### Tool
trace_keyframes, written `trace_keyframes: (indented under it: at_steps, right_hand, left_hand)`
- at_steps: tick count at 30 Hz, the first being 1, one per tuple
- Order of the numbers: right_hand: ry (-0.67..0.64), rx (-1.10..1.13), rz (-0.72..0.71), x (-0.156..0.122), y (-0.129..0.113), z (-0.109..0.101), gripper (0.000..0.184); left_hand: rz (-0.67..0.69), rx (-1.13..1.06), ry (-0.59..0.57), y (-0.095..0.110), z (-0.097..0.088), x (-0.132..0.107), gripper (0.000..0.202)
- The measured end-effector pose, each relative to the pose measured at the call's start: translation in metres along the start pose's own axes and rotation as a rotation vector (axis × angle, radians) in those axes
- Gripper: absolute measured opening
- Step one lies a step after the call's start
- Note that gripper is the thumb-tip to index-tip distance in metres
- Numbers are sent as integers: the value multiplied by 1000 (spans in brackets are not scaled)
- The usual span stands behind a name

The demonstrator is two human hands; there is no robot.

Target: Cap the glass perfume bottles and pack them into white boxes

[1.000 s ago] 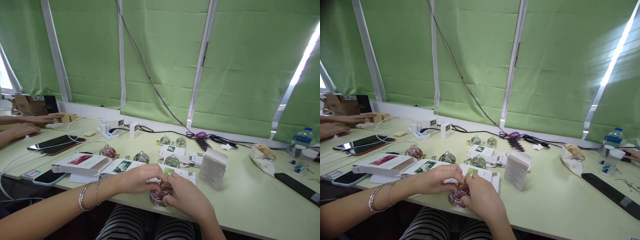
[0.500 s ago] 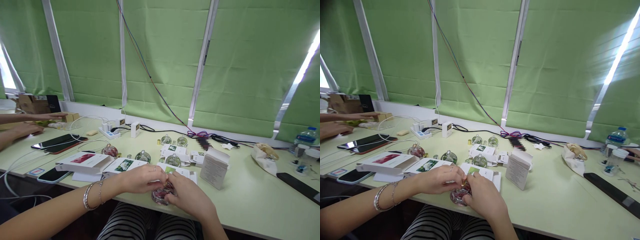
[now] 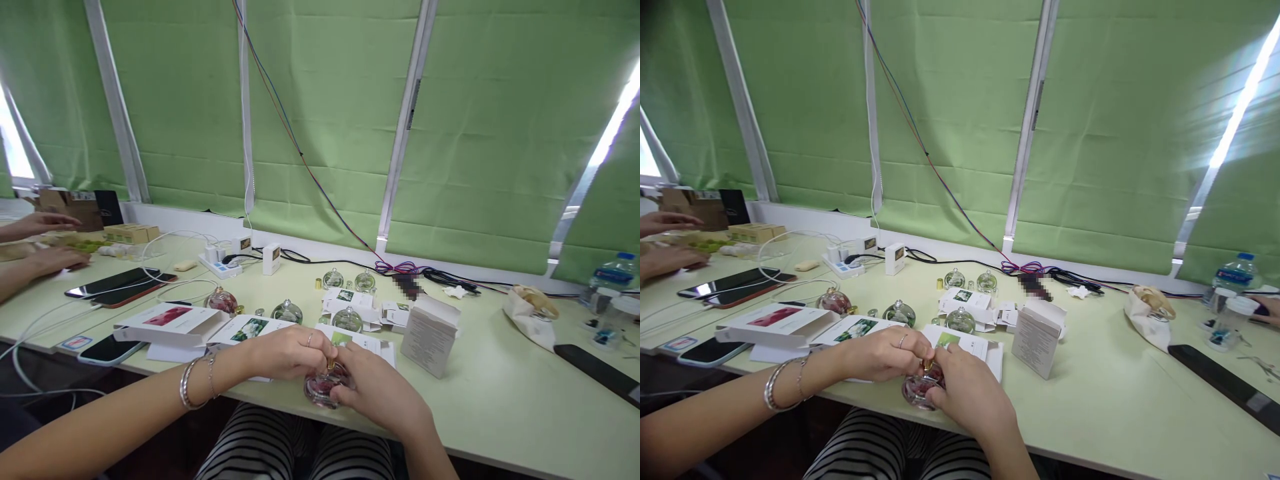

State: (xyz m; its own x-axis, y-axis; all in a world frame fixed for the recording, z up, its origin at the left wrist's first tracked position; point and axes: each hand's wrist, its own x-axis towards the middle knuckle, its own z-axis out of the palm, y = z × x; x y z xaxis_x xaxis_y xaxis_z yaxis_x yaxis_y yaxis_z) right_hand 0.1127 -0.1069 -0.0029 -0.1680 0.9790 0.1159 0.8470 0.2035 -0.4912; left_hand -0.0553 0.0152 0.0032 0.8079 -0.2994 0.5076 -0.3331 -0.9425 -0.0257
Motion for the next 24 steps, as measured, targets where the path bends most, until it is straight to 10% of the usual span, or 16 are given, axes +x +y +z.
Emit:
trace_keyframes:
  at_steps: [24]
  right_hand:
    - [21,-15,-39,1,2,-1,26]
  left_hand:
    - [49,153,77,-1,11,-7,21]
